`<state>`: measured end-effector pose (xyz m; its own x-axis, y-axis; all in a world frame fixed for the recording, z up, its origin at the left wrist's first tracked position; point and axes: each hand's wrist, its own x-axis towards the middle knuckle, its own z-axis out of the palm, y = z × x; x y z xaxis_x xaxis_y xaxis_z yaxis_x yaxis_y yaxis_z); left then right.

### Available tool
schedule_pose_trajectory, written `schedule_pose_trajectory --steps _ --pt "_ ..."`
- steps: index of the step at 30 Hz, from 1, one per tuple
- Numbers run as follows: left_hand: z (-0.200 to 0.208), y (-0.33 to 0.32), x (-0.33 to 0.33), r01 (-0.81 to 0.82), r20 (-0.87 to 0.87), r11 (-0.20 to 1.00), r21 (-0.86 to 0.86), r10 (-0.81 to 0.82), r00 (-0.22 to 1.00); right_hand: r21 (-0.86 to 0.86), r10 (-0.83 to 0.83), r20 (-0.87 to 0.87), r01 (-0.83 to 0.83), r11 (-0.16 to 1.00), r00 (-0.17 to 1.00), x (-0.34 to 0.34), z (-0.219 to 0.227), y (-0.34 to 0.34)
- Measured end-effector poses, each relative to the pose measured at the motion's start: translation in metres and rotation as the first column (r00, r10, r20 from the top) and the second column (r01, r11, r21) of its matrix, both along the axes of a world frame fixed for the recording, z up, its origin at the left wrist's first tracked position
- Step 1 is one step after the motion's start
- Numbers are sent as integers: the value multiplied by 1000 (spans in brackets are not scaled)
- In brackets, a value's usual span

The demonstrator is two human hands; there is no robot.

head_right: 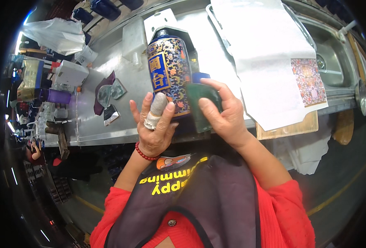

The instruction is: The person applies decorative stickers to a blue cylindrical container, smoothing each with a green plastic squeegee. They rotate the container to align and press the stickers, then retrieve another container from a nearby rack to continue the process.

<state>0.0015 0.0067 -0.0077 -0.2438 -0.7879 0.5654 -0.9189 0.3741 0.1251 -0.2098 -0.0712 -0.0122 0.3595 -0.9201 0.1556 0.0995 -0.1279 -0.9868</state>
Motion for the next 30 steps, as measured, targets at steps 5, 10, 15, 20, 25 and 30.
schedule_pose_trajectory --steps 5,10,15,20,25,30 --pt "12 -4 -2 100 173 994 -34 -92 981 89 -66 90 58 994 994 -1 -13 -5" --pt "20 -10 -6 307 204 951 -22 -296 933 176 -105 166 75 982 981 -3 -3 -8" --pt "14 -5 -9 -92 -140 993 74 101 985 -1 -29 89 29 1000 996 8 9 -7" --pt "6 -7 -5 10 125 991 -134 7 992 131 -96 112 81 988 989 10 2 -9" --pt "15 -8 1 149 199 987 -58 -134 971 81 -98 145 87 993 984 0 -2 -13" --pt "23 -12 -5 52 28 998 -21 -52 998 107 -86 154 70 992 984 10 6 -10"
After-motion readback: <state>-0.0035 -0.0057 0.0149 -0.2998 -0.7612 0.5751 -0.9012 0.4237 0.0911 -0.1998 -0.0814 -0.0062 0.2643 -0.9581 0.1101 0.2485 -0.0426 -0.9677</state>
